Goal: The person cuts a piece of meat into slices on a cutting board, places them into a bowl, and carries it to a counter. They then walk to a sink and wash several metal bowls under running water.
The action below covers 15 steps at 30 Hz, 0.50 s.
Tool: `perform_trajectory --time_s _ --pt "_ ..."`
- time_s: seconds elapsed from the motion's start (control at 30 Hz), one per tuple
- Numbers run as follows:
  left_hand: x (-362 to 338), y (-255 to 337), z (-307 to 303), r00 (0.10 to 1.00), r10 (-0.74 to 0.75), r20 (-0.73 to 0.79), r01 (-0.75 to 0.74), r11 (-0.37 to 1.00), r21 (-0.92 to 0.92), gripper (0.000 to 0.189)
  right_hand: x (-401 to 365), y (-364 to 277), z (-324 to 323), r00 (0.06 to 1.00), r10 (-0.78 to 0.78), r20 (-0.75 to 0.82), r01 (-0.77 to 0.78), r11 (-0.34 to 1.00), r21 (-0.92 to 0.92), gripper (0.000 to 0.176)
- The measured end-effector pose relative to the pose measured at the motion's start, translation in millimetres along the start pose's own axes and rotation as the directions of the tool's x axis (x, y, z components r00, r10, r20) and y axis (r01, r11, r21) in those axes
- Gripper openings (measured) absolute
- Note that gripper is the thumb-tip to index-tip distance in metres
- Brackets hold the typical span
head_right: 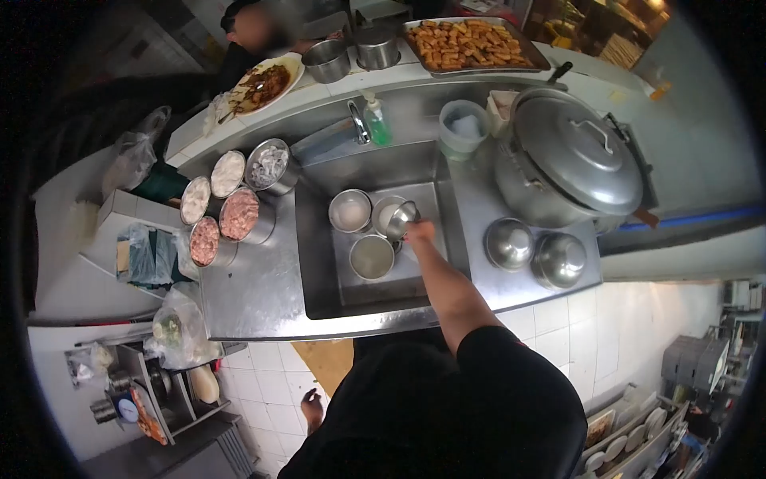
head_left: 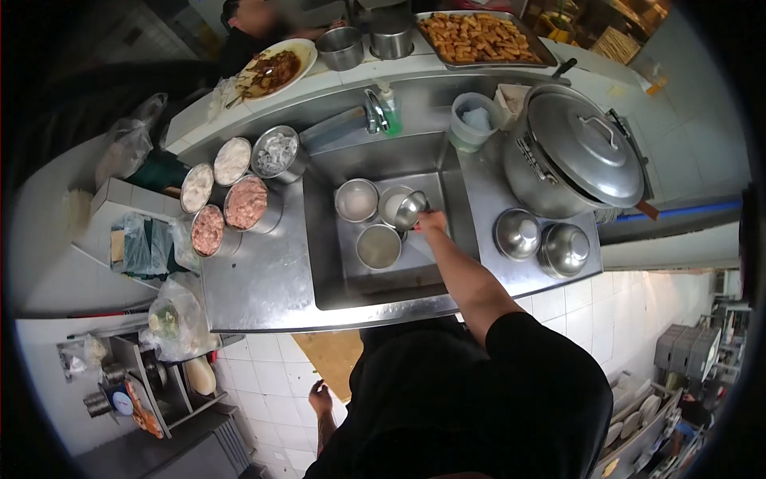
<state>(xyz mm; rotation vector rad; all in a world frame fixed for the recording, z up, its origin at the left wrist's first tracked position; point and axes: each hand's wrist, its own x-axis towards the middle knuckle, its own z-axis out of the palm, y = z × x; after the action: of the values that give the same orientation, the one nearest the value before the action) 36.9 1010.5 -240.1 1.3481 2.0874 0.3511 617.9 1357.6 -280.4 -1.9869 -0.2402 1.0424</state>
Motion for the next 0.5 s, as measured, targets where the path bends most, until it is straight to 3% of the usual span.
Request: perform_trajectory --time_s 0.07,0.1,0.13,0.17,0.23,0.27,0.3,0.33,0.37,0.4,0.43,0.5 --pt "3.7 12.0 -10.9 0.965 -0.262 -0.006 0.255 0.943 -0.213 0.027 -1.0 -18.3 -0.9 1.000 0.019 0.014 -0.020 0.997 0.074 0.014" --pt "3.7 26.6 -15.5 0.986 -0.122 -0.117 0.083 0.953 -0.291 0.028 -0.9 -28.7 -1.1 0.999 0.017 0.027 -0.019 0.997 0.071 0.014" --pt "7.4 44.7 -23.7 0.972 0.014 -0.234 -0.096 0.935 -0.341 0.030 -0.3 -41.1 -2.0 0.941 -0.337 -0.038 0.321 0.920 -0.226 0.015" --pt "11.3 73.1 -34.0 0.962 0.050 -0.270 -0.144 0.929 -0.340 0.030 -2.4 -56.6 -1.5 0.758 -0.652 0.005 0.566 0.654 -0.503 0.017" --pt "21.0 126.8 -52.4 0.957 0.102 -0.273 -0.195 0.920 -0.340 0.027 -13.8 -107.5 -4.2 0.764 -0.625 0.162 0.613 0.624 -0.484 0.037" --pt "30.8 152.1 -58.9 0.950 0.159 -0.269 -0.249 0.904 -0.348 0.025 -12.1 -126.3 -0.7 0.763 -0.625 0.162 0.613 0.623 -0.485 0.037" --pt "45.7 174.4 -61.7 0.950 0.159 -0.269 -0.251 0.901 -0.354 0.025 -8.9 -144.9 5.9 0.721 -0.656 0.223 0.654 0.540 -0.530 0.052" --pt "61.7 194.0 -64.0 0.928 0.288 -0.235 -0.353 0.881 -0.315 0.024 -8.8 -160.0 13.9 0.677 -0.678 0.285 0.690 0.450 -0.567 0.068" --pt "77.9 215.9 -70.3 0.890 0.414 -0.192 -0.454 0.847 -0.277 0.023 -15.0 -174.5 23.8 0.676 -0.681 0.282 0.688 0.448 -0.570 0.068" --pt "88.6 252.4 -74.4 0.907 0.391 -0.155 -0.420 0.858 -0.295 0.022 -21.9 -192.0 34.4 0.686 -0.640 0.346 0.676 0.386 -0.628 0.079" --pt "107.3 274.0 -69.5 0.873 0.465 -0.145 -0.487 0.818 -0.306 0.022 -24.8 -206.0 45.3 0.697 -0.593 0.404 0.663 0.316 -0.679 0.092" --pt "142.3 320.9 -59.1 0.781 0.612 -0.122 -0.615 0.720 -0.321 0.023 -18.5 -208.7 74.8 0.691 -0.587 0.422 0.666 0.290 -0.687 0.097"
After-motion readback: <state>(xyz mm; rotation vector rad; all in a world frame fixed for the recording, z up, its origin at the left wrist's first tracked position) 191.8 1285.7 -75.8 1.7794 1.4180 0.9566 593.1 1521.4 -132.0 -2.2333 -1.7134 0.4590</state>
